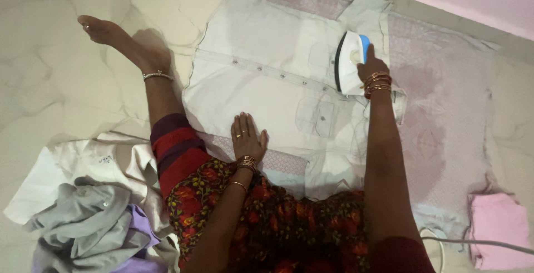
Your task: The person irons a pink garment and then a white shirt on a patterned mat on the floor. They use a handheld electric iron to smooth the fabric, folding the pink garment after ironing and continuing to iron the white shirt.
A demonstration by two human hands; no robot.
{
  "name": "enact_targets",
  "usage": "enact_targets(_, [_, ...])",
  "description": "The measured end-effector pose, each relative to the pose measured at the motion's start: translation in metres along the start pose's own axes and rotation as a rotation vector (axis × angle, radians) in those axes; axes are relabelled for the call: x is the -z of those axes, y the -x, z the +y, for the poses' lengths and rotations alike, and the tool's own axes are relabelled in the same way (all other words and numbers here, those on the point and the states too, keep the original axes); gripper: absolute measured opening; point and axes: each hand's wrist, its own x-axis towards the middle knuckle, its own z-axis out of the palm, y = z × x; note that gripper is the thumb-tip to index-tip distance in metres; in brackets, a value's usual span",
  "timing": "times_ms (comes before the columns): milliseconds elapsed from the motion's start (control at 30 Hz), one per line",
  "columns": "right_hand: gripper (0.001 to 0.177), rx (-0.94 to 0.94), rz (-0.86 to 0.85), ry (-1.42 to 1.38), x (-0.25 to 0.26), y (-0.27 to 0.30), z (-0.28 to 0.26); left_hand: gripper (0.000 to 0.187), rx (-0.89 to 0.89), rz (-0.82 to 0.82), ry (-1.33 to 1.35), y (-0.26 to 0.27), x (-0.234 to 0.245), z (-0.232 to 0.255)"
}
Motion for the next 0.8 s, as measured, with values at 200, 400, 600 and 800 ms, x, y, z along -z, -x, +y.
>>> enact_targets(200, [0.083,0.231,0.041,-0.067,0.013,-0.017,0.019,0.079,-0.012,0.003,-0.03,-0.003,-0.001,0.0])
enact_targets(400, [0.088,0.266,-0.069,-0.105,0.025,-0.015,0.037,0.08,-0.003,0.017,0.001,-0.002,-0.002,0.0])
enact_targets(600, [0.087,0.296,-0.042,-0.153,0.022,-0.013,0.039,0.079,-0.004,-0.015,-0.021,-0.004,-0.003,-0.001])
enact_targets(800, [0.084,0.249,0.004,-0.046,0.018,-0.037,0.015,0.079,-0.003,0.003,-0.025,-0.003,-0.003,0.001])
